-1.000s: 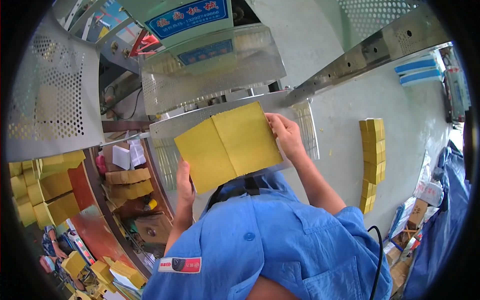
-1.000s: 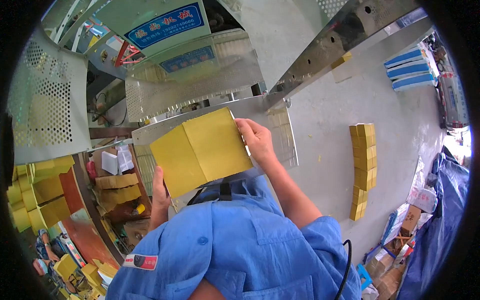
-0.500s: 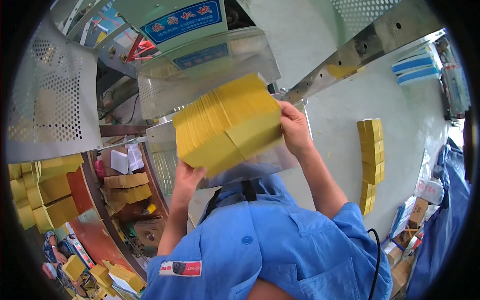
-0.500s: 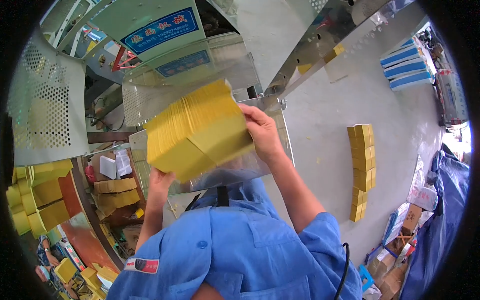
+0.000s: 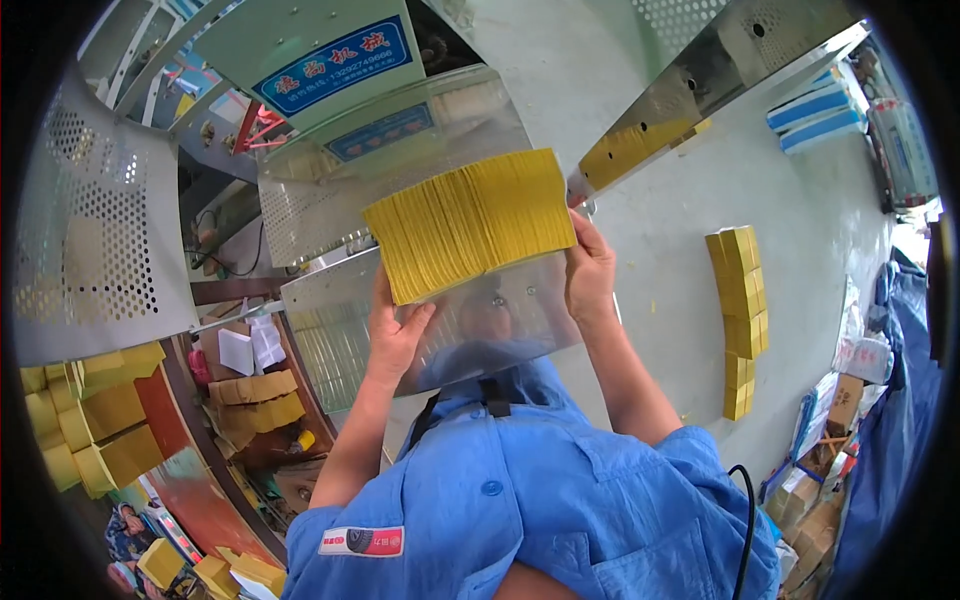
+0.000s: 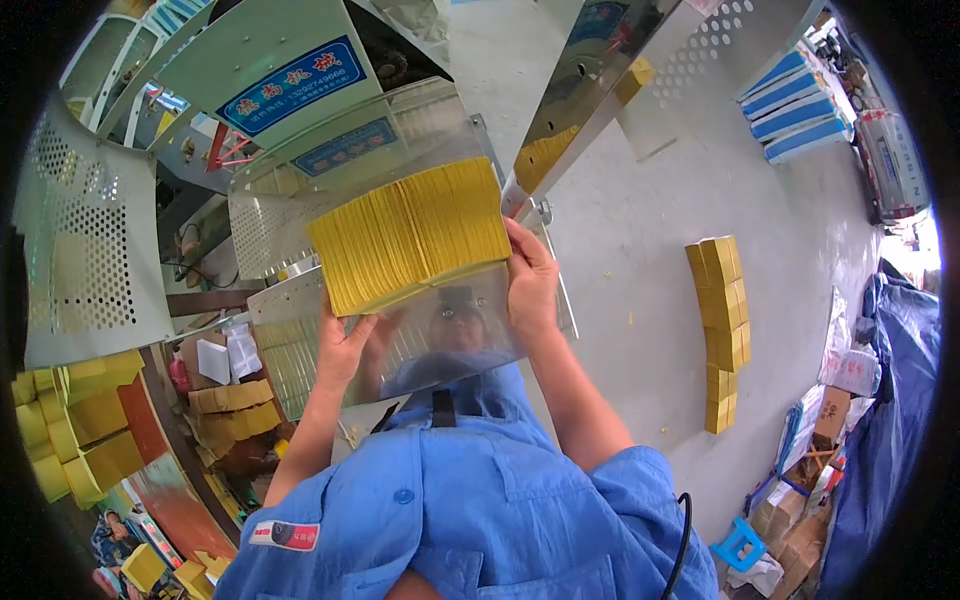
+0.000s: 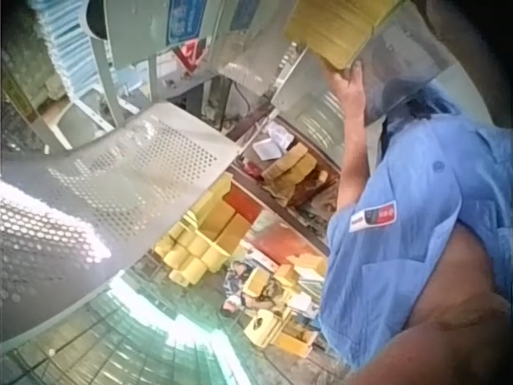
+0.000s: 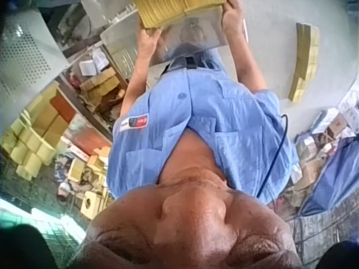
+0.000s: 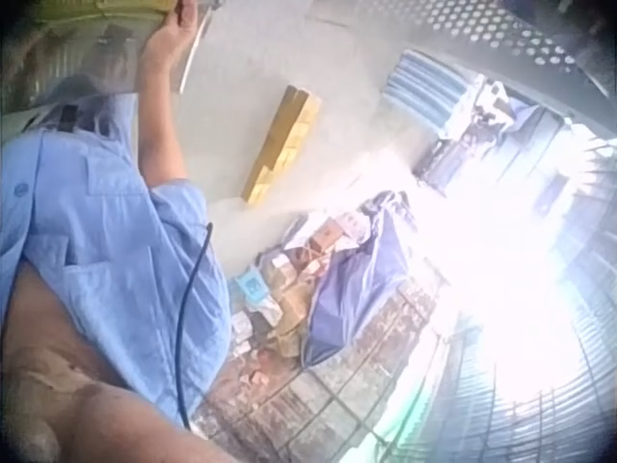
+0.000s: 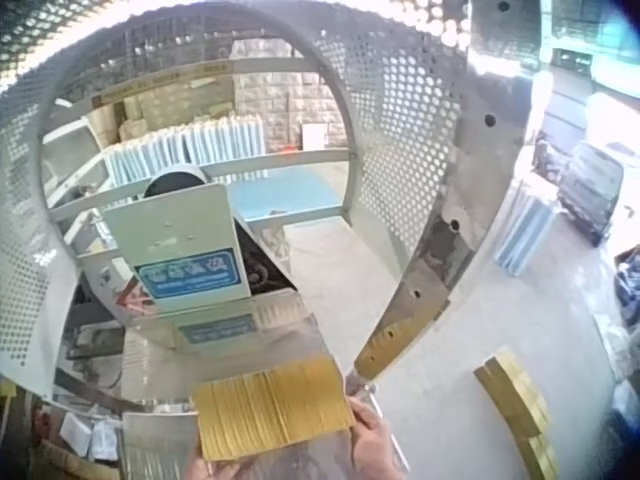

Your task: The recorder prepares, stacks, and uses a machine to strap bundles of yellow paper products in a factory setting.

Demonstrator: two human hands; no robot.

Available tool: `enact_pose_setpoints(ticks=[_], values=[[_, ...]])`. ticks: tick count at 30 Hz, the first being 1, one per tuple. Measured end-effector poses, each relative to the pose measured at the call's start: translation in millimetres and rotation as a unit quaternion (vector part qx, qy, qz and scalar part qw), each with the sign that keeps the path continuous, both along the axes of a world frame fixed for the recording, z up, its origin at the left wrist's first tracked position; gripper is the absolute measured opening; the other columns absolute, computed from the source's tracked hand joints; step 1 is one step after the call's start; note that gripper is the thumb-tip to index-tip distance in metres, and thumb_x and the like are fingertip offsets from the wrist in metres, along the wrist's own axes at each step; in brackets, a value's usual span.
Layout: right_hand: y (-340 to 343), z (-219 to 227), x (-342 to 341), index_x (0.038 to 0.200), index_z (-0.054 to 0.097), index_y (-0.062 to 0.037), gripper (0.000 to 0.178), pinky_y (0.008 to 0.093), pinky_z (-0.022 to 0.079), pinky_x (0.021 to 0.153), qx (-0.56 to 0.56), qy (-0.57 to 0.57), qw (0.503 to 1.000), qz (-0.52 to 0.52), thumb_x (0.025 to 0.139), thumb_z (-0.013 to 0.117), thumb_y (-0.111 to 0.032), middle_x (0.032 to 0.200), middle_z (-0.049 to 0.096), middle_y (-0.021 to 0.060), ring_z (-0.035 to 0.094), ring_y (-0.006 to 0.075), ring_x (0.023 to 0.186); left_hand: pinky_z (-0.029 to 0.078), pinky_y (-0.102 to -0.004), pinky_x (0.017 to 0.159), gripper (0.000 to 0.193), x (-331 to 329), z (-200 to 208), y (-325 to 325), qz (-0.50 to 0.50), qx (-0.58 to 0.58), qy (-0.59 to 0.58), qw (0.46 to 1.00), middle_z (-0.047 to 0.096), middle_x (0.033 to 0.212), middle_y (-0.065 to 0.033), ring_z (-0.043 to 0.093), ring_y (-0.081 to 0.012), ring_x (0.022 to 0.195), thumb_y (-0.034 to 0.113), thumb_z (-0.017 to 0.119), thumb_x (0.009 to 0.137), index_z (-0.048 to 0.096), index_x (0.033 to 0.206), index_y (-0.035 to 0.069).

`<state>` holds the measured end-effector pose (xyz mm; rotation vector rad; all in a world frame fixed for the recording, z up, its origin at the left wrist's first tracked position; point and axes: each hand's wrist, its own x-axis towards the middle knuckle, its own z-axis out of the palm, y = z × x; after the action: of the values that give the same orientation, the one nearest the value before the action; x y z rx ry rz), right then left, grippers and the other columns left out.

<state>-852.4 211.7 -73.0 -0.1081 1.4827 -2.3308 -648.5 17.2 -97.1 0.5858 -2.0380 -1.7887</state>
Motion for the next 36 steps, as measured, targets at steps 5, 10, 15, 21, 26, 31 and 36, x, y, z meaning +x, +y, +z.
enact_pose_setpoints(ticks=[5, 10, 15, 21, 26, 31, 36], values=[[5.5, 2.4, -5.8, 0.115, 0.064, -0.001, 0.027, 0.0254, 0.047, 0.088, 0.224, 0.2, 0.954, -0.02, 0.092, 0.053, 0.008, 0.098, 0.064, 0.0047, 0.06, 0.0128, 0.094, 0.035, -0.0394, 0.111, 0.084, -5.4, 2.7, -8.0, 0.032, -0.063, 0.018, 0.997, 0.033, 0.151, -0.0106, 0.041, -0.0242, 0.135, 0.009, 0.073, 0.084, 0.024, 0.152, 0.007], [14.2, 3.1, -16.2, 0.105, 0.059, -0.0011, 0.015, 0.0244, 0.047, 0.082, 0.194, 0.13, 0.971, -0.043, 0.092, 0.057, 0.006, 0.092, 0.061, 0.0032, 0.058, 0.0096, 0.088, 0.035, -0.0429, 0.109, 0.082, -17.4, 20.3, -9.1, 0.021, -0.207, -0.015, 0.978, 0.041, 0.145, -0.0143, 0.04, -0.0305, 0.131, 0.022, 0.079, 0.079, 0.036, 0.147, 0.005], [27.8, 25.6, -20.1, 0.101, 0.06, -0.0012, 0.013, 0.0282, 0.049, 0.079, 0.315, 0.216, 0.916, -0.127, 0.089, 0.058, 0.004, 0.092, 0.063, 0.0083, 0.061, 0.0161, 0.083, 0.033, -0.0446, 0.11, 0.08, -27.5, 27.9, 12.7, 0.045, -0.254, -0.039, 0.965, 0.041, 0.145, -0.016, 0.036, -0.0353, 0.134, 0.019, 0.08, 0.077, 0.038, 0.144, 0.003], [3.5, 157.4, 7.6, 0.131, 0.055, 0.0023, 0.05, 0.0455, 0.038, 0.106, 0.298, 0.591, 0.748, 0.038, 0.091, 0.06, -0.026, 0.132, 0.056, 0.0199, 0.05, 0.0359, 0.127, 0.035, -0.0436, 0.11, 0.084, -26.2, 27.6, 14.2, 0.076, -0.235, -0.017, 0.969, 0.039, 0.146, -0.0164, 0.036, -0.0353, 0.135, 0.014, 0.08, 0.076, 0.035, 0.145, 0.003], [-40.7, 134.2, 1.1, 0.139, 0.047, 0.0014, 0.078, 0.0531, 0.02, 0.116, 0.406, 0.638, 0.644, 0.118, 0.084, 0.06, -0.052, 0.147, 0.044, 0.0169, 0.034, 0.0329, 0.141, 0.036, -0.0441, 0.109, 0.082, -21.7, 24.8, 11.1, 0.065, -0.246, -0.038, 0.966, 0.039, 0.145, -0.0169, 0.037, -0.0358, 0.134, 0.013, 0.081, 0.076, 0.036, 0.144, 0.002], [-40.9, 133.6, 4.7, 0.143, 0.041, -0.0001, 0.081, 0.0518, 0.017, 0.117, 0.47, 0.612, 0.598, 0.215, 0.083, 0.062, -0.051, 0.151, 0.039, 0.0146, 0.03, 0.0303, 0.144, 0.036, -0.045, 0.108, 0.077, -25.9, 17.2, 10.5, 0.087, -0.198, -0.055, 0.975, 0.044, 0.141, -0.0176, 0.041, -0.0372, 0.131, 0.015, 0.082, 0.074, 0.042, 0.139, 0.003], [-44.9, 82.0, -0.4, 0.142, 0.042, -0.0014, 0.079, 0.0508, 0.019, 0.117, 0.466, 0.629, 0.591, 0.193, 0.083, 0.063, -0.049, 0.15, 0.041, 0.0148, 0.03, 0.0308, 0.143, 0.036, -0.0447, 0.108, 0.071, -27.1, 16.6, 17.8, 0.086, -0.122, -0.06, 0.987, 0.044, 0.14, -0.0176, 0.043, -0.0371, 0.13, 0.014, 0.082, 0.074, 0.047, 0.135, 0.003]])
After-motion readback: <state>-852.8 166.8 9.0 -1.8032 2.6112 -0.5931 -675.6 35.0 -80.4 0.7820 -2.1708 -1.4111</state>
